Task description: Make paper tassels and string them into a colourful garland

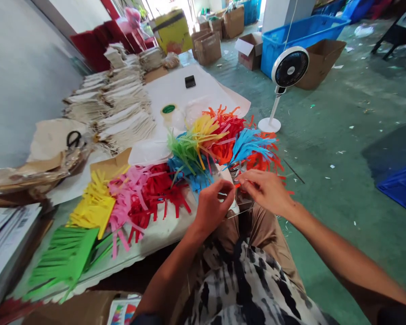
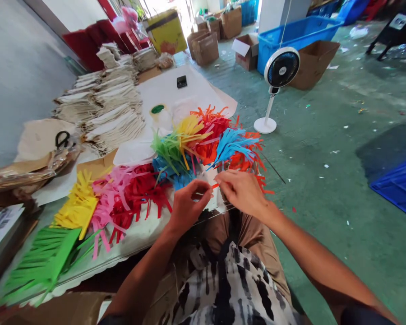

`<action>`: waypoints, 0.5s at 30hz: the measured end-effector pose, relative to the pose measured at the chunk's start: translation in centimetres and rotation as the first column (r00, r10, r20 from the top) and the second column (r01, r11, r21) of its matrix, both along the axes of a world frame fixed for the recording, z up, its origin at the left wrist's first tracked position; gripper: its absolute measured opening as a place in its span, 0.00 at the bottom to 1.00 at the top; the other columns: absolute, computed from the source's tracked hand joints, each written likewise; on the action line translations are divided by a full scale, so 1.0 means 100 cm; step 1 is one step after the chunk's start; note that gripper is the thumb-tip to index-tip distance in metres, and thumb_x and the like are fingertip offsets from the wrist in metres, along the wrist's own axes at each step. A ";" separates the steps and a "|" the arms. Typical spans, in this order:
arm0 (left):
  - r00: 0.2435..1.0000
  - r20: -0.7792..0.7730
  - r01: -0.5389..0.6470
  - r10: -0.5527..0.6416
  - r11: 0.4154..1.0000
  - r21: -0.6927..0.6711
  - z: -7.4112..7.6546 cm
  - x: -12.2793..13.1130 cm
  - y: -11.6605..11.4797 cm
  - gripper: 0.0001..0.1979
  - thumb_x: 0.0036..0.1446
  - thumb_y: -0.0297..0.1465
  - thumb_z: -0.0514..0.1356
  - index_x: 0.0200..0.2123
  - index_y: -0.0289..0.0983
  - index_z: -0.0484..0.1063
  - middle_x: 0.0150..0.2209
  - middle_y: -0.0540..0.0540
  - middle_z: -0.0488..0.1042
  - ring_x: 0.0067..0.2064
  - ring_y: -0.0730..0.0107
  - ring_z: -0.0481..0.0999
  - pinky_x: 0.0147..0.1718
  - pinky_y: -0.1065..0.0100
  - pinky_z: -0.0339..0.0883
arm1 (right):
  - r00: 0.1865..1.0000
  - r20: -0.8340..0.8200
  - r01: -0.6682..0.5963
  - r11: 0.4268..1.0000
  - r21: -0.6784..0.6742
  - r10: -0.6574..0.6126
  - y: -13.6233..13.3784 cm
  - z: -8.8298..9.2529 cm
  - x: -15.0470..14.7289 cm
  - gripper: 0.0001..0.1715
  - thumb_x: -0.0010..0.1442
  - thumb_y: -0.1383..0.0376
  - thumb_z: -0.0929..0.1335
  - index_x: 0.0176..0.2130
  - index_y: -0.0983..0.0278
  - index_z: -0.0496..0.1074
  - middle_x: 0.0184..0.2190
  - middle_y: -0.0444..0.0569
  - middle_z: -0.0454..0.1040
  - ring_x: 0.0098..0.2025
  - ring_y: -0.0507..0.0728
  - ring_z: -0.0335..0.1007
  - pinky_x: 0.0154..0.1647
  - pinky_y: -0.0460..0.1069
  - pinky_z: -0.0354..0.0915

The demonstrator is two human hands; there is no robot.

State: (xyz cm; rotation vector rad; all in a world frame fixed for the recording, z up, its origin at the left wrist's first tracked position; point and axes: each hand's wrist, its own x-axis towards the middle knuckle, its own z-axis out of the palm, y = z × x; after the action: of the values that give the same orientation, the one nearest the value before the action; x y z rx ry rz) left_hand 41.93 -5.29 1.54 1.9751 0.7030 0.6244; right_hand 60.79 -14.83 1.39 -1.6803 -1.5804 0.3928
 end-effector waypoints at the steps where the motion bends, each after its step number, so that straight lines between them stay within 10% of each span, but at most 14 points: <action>1: 0.997 0.072 -0.022 0.028 0.996 -0.087 0.000 0.004 0.000 0.03 0.65 0.32 0.65 0.38 0.39 0.75 0.35 0.51 0.80 0.34 0.73 0.81 0.36 0.73 0.74 | 0.999 -0.054 0.009 1.000 -0.005 -0.009 -0.003 -0.002 -0.006 0.18 0.76 0.58 0.62 0.42 0.60 0.78 0.38 0.49 0.81 0.39 0.58 0.75 0.39 0.51 0.62; 7: 0.915 0.365 0.020 0.174 0.883 -0.470 0.000 0.029 -0.004 0.19 0.55 0.39 0.74 0.46 0.39 0.76 0.37 0.49 0.81 0.37 0.70 0.83 0.40 0.67 0.81 | 0.947 -0.256 0.220 0.973 0.070 -0.196 -0.001 -0.012 -0.024 0.18 0.76 0.55 0.63 0.41 0.60 0.76 0.39 0.49 0.79 0.39 0.58 0.74 0.41 0.52 0.64; 15: 0.890 0.340 -0.003 0.304 0.749 -0.663 -0.006 0.038 -0.002 0.19 0.51 0.42 0.76 0.39 0.37 0.79 0.33 0.49 0.81 0.32 0.72 0.82 0.27 0.74 0.77 | 0.911 -0.326 0.298 0.950 0.096 -0.252 0.002 -0.014 -0.035 0.17 0.76 0.53 0.63 0.42 0.59 0.76 0.38 0.49 0.78 0.39 0.58 0.72 0.40 0.52 0.65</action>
State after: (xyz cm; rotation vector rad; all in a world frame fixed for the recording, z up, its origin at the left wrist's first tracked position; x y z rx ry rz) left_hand 45.69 -5.52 0.91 1.0804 0.6901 0.7616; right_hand 57.28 -14.64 0.00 -1.6111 -1.0970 0.3659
